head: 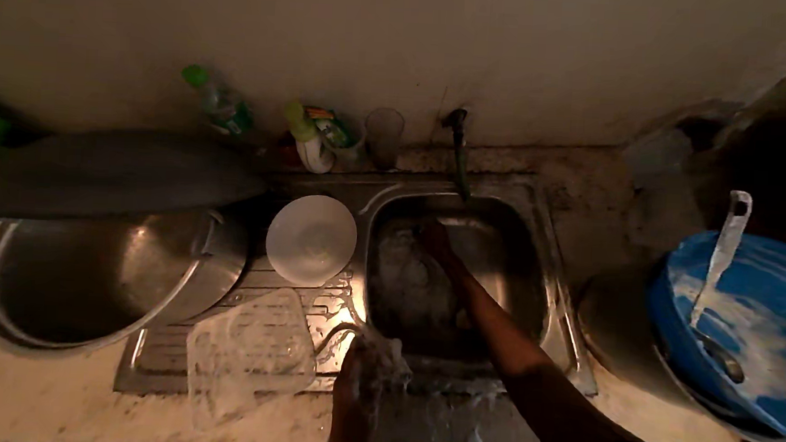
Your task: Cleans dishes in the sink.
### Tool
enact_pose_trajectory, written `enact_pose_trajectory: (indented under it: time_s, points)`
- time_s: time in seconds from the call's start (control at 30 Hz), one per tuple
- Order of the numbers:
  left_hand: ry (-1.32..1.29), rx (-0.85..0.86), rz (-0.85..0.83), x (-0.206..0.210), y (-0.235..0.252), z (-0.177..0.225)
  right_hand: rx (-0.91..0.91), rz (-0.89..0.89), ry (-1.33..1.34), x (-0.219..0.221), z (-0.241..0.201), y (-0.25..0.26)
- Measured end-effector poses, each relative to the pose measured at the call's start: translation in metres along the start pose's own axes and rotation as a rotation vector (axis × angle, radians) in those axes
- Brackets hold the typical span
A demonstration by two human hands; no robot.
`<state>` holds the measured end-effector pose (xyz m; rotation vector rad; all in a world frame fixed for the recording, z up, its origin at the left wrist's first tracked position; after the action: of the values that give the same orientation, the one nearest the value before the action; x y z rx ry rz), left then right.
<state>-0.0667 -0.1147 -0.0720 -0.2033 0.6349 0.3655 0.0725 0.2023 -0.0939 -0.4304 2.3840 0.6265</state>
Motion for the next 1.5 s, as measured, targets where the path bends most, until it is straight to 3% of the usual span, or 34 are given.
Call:
enact_pose_trajectory:
  time_s: [0.03, 0.07, 0.13, 0.17, 0.43, 0.57, 0.87, 1.07, 1.17, 1.27, 1.33, 1.43, 1.5]
  points:
    - [-0.006, -0.011, 0.001, 0.000, 0.000, 0.000, 0.085, 0.037, 0.214, 0.008, 0.026, -0.006]
    - [-0.015, -0.036, -0.012, -0.001, 0.000, 0.001, 0.283, -0.025, 0.289, 0.008, 0.036, -0.010]
    - [-0.015, -0.068, -0.056, -0.006, 0.000, 0.008, 0.719, -0.256, 0.327, -0.016, 0.015, -0.014]
    - [0.002, -0.051, -0.060, -0.007, 0.000, 0.011, 0.788, -0.237, 0.349, -0.026, 0.008, -0.019]
    - [0.089, 0.057, -0.019, -0.010, 0.001, 0.009, 0.872, 0.159, 0.755, -0.060, 0.033, -0.057]
    - [0.066, 0.060, -0.032, -0.005, 0.001, 0.007, 0.802, 0.219, 0.820, -0.076, 0.015, -0.064]
    - [-0.025, 0.063, -0.006, -0.010, 0.022, 0.022, 0.663, 0.122, 0.752, -0.099, -0.024, -0.074]
    - [-0.086, -0.087, 0.096, -0.018, 0.046, 0.003, 0.592, 0.145, 0.920, -0.111, -0.063, -0.081]
    - [-0.075, -0.254, 0.114, -0.019, 0.054, -0.001, 0.466, 0.039, 0.794, -0.103, -0.104, -0.085]
    - [-0.119, -0.381, 0.096, -0.016, 0.057, -0.001, 0.322, -0.044, 0.598, -0.078, -0.150, -0.095]
    - [-0.179, -0.393, 0.101, -0.015, 0.058, 0.000, 0.293, -0.214, 0.441, -0.043, -0.169, -0.106]
    - [-0.282, -0.397, 0.156, -0.022, 0.054, 0.004, 0.252, -0.523, 0.252, 0.025, -0.173, -0.128]
    - [-0.357, -0.404, 0.181, -0.031, 0.049, 0.001, 0.262, -0.531, 0.296, 0.054, -0.169, -0.136]
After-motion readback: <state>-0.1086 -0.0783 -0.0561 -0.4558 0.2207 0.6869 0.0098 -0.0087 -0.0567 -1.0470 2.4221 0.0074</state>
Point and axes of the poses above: each hand's wrist, its own y-axis towards the middle knuckle, its own x-axis out of the palm, z = x × y, the point moved 7 cm from there along y, towards the middle knuckle, and after that the axes turned 11 degrees about y, right-handed, at the moved point
